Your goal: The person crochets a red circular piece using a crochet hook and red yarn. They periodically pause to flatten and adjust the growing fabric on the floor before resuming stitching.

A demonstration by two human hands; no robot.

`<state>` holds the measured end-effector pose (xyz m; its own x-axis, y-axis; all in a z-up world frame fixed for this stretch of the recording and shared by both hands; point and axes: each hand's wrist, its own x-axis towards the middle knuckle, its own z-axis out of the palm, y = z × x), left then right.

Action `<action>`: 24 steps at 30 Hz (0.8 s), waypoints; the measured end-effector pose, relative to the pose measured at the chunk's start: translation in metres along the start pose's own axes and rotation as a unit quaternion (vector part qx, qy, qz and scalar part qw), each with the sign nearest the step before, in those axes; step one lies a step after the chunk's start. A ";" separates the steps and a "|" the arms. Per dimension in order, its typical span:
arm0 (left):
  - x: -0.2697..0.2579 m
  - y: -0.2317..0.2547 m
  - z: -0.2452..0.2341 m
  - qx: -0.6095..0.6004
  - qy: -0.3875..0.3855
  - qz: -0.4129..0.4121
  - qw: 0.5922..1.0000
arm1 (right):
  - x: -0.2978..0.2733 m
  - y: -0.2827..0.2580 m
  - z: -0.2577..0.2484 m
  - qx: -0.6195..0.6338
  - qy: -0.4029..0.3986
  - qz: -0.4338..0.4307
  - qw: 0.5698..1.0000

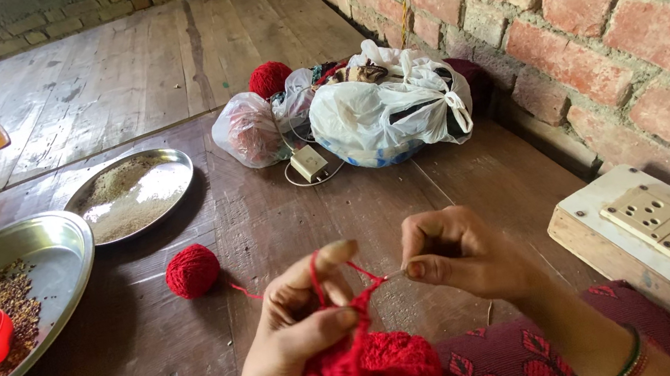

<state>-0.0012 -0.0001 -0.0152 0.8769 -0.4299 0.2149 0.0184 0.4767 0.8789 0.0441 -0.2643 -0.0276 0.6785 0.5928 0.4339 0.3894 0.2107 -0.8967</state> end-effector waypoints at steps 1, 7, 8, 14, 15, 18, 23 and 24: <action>0.001 0.000 0.004 0.041 -0.004 0.004 0.999 | -0.001 0.003 0.002 0.038 -0.001 0.017 0.999; 0.003 0.000 0.034 0.324 0.036 0.020 0.945 | 0.003 0.004 0.009 0.050 0.029 0.075 0.995; 0.002 0.000 0.038 0.350 0.042 0.033 0.935 | 0.003 0.002 0.008 0.008 0.035 0.088 0.995; 0.001 -0.003 0.045 0.547 0.023 0.268 0.792 | 0.007 0.002 0.005 0.029 0.092 0.164 0.982; 0.002 -0.003 0.045 0.521 0.030 0.283 0.805 | 0.008 0.004 0.007 0.077 0.102 0.189 0.974; 0.005 0.000 0.038 0.330 0.093 0.165 0.925 | 0.010 0.006 0.010 0.138 0.096 0.159 0.973; 0.004 0.006 0.028 0.185 0.084 0.088 0.975 | 0.013 -0.004 0.017 -0.101 0.136 0.092 0.981; 0.004 0.006 0.026 0.164 0.077 0.078 0.980 | 0.014 -0.006 0.020 -0.137 0.144 0.072 0.977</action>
<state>-0.0098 -0.0189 0.0022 0.9192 -0.2382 0.3137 -0.2559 0.2443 0.9353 0.0390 -0.2419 -0.0175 0.8702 0.3490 0.3477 0.4029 -0.0980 -0.9100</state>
